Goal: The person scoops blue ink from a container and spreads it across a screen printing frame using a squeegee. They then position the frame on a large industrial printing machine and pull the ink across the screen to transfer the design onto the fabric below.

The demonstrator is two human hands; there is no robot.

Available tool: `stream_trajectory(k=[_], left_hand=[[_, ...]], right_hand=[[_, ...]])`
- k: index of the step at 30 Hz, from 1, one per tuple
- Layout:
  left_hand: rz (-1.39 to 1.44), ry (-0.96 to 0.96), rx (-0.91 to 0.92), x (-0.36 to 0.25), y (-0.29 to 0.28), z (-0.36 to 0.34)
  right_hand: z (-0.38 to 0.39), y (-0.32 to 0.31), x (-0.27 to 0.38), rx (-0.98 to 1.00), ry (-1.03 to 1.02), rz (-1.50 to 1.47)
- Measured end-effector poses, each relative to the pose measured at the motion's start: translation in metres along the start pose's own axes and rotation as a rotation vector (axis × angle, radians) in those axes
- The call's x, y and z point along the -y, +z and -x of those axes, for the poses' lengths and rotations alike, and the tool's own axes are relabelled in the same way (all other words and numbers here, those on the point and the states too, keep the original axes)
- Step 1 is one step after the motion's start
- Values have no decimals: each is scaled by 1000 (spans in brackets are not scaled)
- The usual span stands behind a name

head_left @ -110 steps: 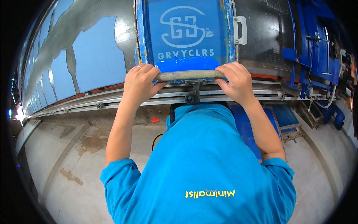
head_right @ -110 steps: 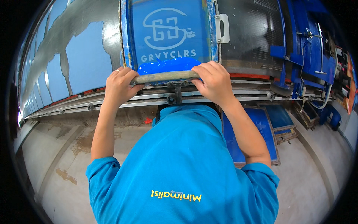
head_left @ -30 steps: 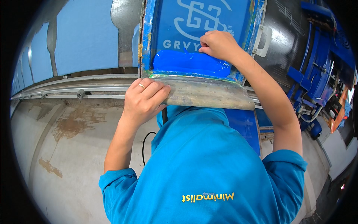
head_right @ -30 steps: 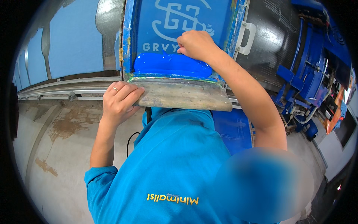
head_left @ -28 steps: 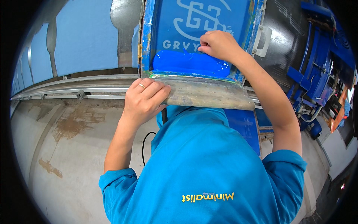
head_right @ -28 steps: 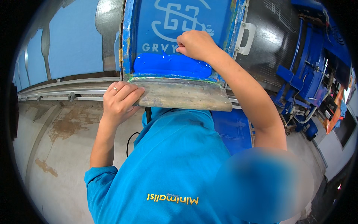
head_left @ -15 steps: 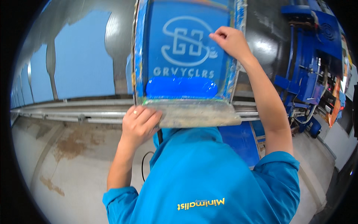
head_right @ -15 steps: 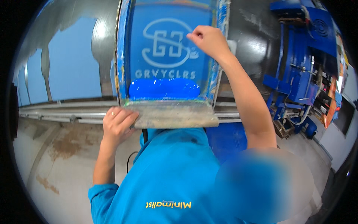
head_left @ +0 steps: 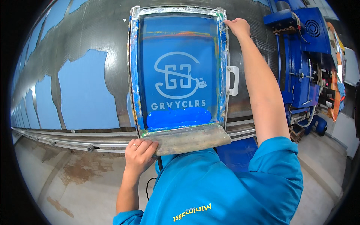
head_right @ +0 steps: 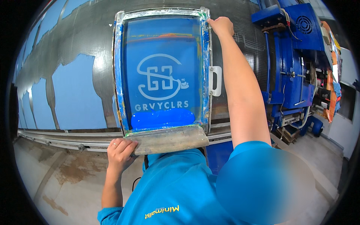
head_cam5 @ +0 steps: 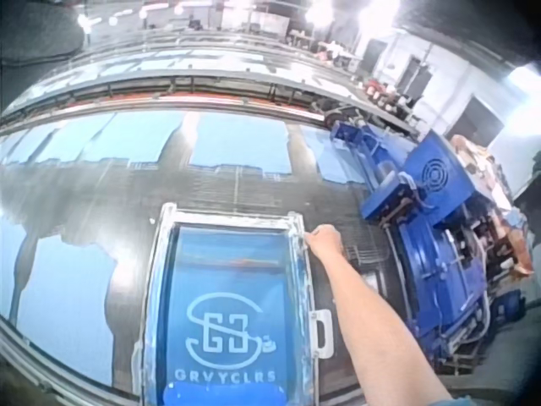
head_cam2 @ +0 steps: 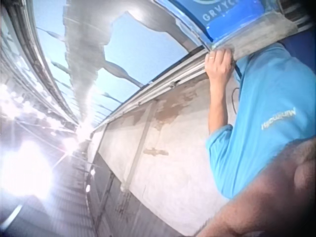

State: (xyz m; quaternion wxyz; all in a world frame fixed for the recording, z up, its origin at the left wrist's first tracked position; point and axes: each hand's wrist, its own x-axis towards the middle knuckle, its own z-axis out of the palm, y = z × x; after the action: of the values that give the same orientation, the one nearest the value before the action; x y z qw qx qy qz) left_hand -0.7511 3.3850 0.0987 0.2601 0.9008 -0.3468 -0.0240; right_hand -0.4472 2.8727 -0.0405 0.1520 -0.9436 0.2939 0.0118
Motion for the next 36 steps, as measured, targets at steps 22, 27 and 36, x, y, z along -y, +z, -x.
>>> stream_trajectory(k=[22,27,36], left_hand=[[4,32,73,2,-3,-13],[30,-14,57,0,-5,-15],[1,-10,13,2,-6,-9]], right_hand=[[46,-6,-25,-26,-552,-154],[37,10,-26,-106,-471,-131],[96,-31,-50,18,0,-978]])
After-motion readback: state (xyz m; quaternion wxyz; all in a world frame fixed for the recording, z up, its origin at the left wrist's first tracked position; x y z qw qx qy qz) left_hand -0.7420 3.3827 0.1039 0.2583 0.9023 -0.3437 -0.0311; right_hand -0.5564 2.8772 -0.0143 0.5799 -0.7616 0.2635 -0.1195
